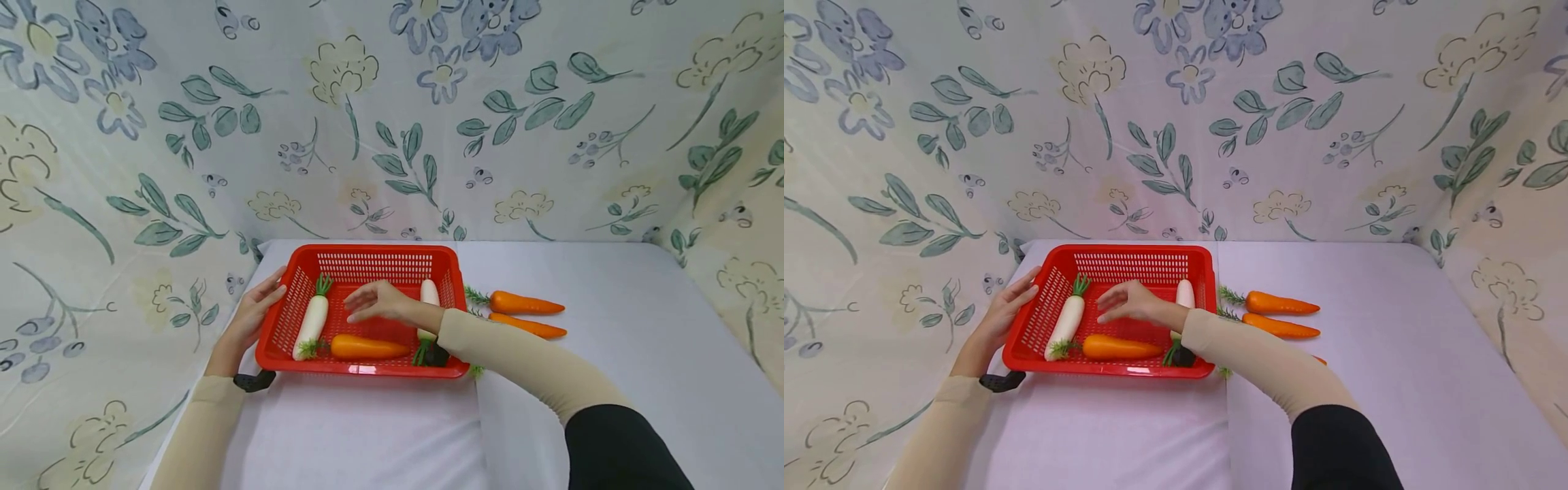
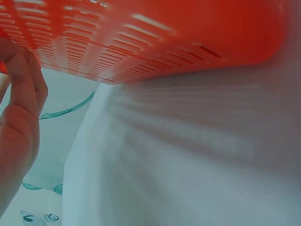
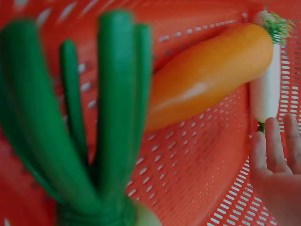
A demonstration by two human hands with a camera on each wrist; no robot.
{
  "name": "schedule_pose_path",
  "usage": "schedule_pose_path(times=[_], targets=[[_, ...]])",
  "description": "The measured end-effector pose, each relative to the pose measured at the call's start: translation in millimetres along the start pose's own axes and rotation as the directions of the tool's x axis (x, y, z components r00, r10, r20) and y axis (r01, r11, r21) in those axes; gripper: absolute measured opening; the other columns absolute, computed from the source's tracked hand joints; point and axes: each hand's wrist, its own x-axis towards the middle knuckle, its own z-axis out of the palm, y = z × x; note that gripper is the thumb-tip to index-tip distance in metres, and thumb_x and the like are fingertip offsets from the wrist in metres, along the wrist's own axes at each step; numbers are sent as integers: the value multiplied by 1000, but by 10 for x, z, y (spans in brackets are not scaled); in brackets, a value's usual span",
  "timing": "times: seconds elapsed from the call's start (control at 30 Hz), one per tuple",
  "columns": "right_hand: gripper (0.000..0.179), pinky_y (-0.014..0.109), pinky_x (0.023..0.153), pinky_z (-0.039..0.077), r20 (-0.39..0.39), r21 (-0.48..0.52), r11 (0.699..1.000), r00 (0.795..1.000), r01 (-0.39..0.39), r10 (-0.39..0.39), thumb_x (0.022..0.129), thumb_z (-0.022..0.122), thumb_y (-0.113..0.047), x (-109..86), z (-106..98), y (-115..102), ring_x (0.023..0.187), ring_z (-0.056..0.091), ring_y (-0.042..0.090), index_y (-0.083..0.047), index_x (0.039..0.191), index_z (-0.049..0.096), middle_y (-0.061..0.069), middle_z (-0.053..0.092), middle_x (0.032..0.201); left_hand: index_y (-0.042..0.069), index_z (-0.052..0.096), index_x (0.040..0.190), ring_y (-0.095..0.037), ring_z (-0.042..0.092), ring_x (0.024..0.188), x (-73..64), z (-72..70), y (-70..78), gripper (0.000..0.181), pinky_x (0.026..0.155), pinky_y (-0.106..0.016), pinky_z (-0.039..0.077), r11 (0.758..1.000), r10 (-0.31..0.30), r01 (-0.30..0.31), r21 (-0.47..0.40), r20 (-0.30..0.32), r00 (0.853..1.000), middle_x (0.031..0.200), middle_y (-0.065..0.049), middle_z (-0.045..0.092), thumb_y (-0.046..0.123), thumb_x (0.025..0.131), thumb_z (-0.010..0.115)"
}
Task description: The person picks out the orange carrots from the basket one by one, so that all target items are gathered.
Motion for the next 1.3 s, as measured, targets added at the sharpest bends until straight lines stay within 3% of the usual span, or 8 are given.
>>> schedule_pose_path(times=[0.23,0.6,1.03,1.3], targets=[[44,33,86,58,52,-60,998,999,-12,15,86,76,3,28,58,76,110,66,31,12,126,61,26,63,124,19,33,157,-16,65,106,10,-5,1,59,85,-37,57,1000,17,-17,24,-4,1000,133,-7,52,24,103,57],[43,28,88,56,139,-225,974,989,-9,41,85,78,0,38,68,137,99,70,23,8,125,64,21,66,122,20,34,157,-15,64,107,14,5,6,59,85,-36,57,1000,10,-10,27,-11,1000,137,-8,50,25,103,57],[42,27,81,58,218,-305,952,974,2,68,79,81,6,47,84,201,89,68,22,7,119,67,14,72,106,22,34,157,-15,64,105,8,-3,-27,60,85,-36,57,999,5,-4,42,-27,1000,134,-9,49,27,102,58],[42,25,79,58,226,-343,939,972,15,67,77,82,6,54,89,226,85,67,18,6,117,69,11,72,100,22,34,157,-15,64,104,8,-19,-45,60,85,-36,57,1000,2,-2,26,-15,1000,132,-9,50,27,102,58]])
